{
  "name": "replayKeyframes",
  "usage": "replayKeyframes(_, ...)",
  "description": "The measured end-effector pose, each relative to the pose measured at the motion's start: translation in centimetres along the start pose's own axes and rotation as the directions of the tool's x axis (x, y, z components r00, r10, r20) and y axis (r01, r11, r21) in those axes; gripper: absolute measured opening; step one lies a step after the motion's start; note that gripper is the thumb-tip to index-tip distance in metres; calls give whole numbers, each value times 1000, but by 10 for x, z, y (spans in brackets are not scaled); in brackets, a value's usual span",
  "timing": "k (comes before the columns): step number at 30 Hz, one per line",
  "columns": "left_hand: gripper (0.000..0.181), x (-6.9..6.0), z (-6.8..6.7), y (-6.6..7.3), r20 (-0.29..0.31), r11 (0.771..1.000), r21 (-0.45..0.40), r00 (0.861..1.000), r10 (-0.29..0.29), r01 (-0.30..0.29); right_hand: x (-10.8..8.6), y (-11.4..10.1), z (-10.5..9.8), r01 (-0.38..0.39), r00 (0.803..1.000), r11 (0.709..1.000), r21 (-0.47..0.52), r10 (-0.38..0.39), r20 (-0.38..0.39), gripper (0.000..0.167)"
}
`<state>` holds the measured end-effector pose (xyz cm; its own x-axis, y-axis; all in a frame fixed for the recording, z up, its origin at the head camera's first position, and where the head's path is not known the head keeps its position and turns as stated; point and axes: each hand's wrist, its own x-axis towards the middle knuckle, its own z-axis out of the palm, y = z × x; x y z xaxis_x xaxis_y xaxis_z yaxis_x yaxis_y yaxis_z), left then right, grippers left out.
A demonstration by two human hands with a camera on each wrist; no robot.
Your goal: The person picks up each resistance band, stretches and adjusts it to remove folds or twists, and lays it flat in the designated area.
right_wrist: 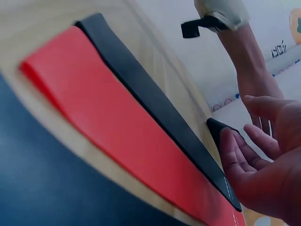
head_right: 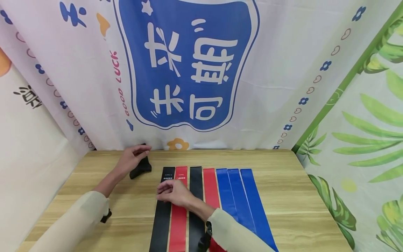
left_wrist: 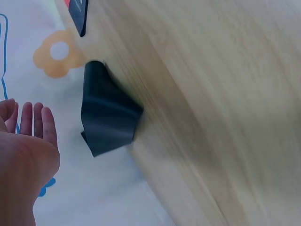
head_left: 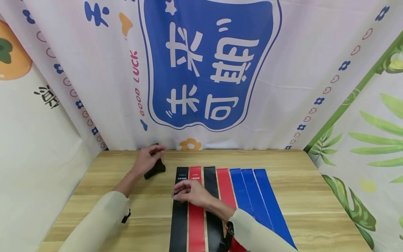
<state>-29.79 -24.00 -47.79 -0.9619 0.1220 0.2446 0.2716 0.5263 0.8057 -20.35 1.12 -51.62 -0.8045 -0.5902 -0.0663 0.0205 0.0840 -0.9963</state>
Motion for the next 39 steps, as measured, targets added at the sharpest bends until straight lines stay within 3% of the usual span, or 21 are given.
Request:
replayKeyframes(4,26,1,-11,-4,-37,1000,-13,999,-24,24,12,-1,-1,26,998,1000,13,-25,-50,39)
replayKeyframes(9,35,-2,-21,-15,-80,993,-50,991,-111,107,27,5,0,36,995,999,37,-33,-92,43)
replayKeyframes(20,49,-7,-34,-40,-112,959,-180,964,-243,220,54,18,5,35,996,984,174,-19,-90,57)
replayKeyframes(28,60,-1,-29,-54,-103,933,-228,946,-306,277,69,25,5,50,992,957,284,-15,-123,65)
replayKeyframes(39,65,11,-17,-59,-96,917,-253,935,-342,310,83,24,11,55,992,951,305,-18,-126,73)
